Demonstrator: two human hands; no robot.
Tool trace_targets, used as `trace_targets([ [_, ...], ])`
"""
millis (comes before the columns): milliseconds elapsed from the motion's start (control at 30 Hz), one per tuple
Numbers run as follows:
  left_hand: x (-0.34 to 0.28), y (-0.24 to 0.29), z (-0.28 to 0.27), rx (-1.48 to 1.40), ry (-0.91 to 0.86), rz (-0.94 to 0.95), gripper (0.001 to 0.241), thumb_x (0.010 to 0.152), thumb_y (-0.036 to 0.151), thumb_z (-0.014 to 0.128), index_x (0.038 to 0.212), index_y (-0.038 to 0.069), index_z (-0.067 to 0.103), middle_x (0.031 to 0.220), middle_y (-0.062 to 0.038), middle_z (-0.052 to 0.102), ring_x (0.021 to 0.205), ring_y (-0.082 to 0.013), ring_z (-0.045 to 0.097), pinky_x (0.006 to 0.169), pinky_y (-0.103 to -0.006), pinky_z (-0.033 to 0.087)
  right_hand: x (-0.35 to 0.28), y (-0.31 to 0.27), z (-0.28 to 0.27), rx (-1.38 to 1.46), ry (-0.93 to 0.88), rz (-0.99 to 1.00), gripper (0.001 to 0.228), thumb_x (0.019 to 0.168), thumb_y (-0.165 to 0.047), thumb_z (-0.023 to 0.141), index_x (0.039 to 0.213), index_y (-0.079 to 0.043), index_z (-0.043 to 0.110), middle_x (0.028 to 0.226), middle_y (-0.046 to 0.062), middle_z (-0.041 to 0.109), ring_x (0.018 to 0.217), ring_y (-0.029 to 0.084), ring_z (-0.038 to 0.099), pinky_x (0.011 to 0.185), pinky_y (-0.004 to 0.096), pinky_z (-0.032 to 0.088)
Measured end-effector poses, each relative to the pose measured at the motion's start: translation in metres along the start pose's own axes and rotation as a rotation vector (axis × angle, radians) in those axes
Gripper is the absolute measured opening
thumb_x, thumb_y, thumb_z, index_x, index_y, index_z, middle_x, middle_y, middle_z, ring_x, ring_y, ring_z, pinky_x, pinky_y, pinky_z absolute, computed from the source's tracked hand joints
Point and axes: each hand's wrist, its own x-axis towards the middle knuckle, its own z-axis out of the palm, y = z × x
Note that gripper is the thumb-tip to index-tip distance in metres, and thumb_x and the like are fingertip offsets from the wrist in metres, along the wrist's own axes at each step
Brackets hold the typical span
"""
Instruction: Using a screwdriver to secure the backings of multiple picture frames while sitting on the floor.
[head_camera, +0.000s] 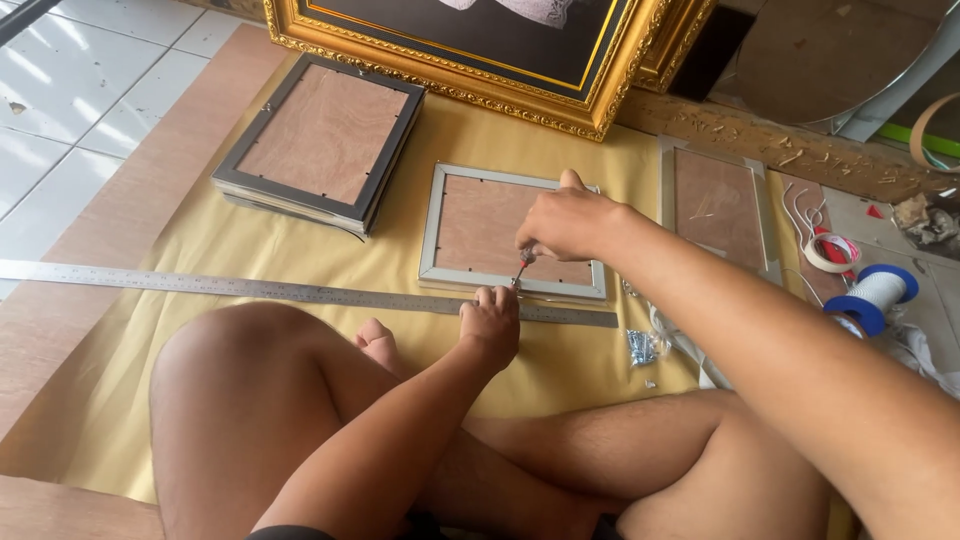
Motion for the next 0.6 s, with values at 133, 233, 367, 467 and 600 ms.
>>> trace_targets([
  [133, 0.000, 0.000, -0.004, -0.006, 0.005, 0.004, 0.088, 0.103, 0.034, 0.063, 0.177, 0.003, 0.028, 0.154, -0.020, 0.045, 0.129, -0.0442, 0.046, 0.078, -0.0566, 0.056, 0.001, -0.003, -0.017, 0.322, -0.092, 0.219, 0.027, 0.110, -0.038, 0.064, 0.122, -0.032, 0.088, 0.127, 0.011, 0.086, 0.127, 0.038, 0.077, 0.112, 0.058, 0.057],
  [233, 0.000, -0.003, -0.006, 0.004, 0.004, 0.017, 0.088, 0.102, 0.033, 0.063, 0.176, 0.002, 0.028, 0.153, -0.020, 0.045, 0.129, -0.0448, 0.047, 0.078, -0.0563, 0.055, 0.035, 0.016, 0.024, 0.481, -0.176, 0.501, 0.046, 0.103, -0.047, 0.061, 0.122, -0.014, 0.087, 0.120, 0.017, 0.085, 0.125, 0.041, 0.078, 0.105, 0.064, 0.061],
  [367, 0.002, -0.002, -0.006, -0.013, 0.016, 0.012, 0.087, 0.103, 0.032, 0.062, 0.177, 0.004, 0.027, 0.153, -0.020, 0.045, 0.130, -0.0451, 0.046, 0.078, -0.0563, 0.055, 0.038, 0.019, 0.024, 0.355, -0.228, 0.470, 0.045, 0.102, -0.053, 0.061, 0.137, -0.030, 0.077, 0.115, 0.002, 0.084, 0.129, 0.041, 0.075, 0.110, 0.079, 0.039],
  [467, -0.004, 0.001, 0.002, -0.028, 0.019, 0.004, 0.085, 0.103, 0.030, 0.063, 0.176, 0.006, 0.029, 0.153, -0.019, 0.045, 0.131, -0.0451, 0.047, 0.078, -0.0564, 0.055, 0.022, 0.013, 0.017, 0.071, -0.125, 0.195, 0.036, 0.101, -0.042, 0.071, 0.136, -0.052, 0.075, 0.130, 0.001, 0.080, 0.134, 0.036, 0.068, 0.116, 0.078, 0.028],
  [600, 0.003, 0.002, 0.004, -0.028, 0.050, 0.009, 0.084, 0.102, 0.029, 0.066, 0.175, 0.005, 0.031, 0.150, -0.022, 0.047, 0.130, -0.0473, 0.048, 0.078, -0.0579, 0.056, 0.009, 0.009, 0.015, -0.084, 0.007, -0.078, 0.026, 0.106, -0.028, 0.074, 0.117, -0.051, 0.081, 0.106, -0.006, 0.084, 0.110, 0.024, 0.074, 0.106, 0.052, 0.041],
])
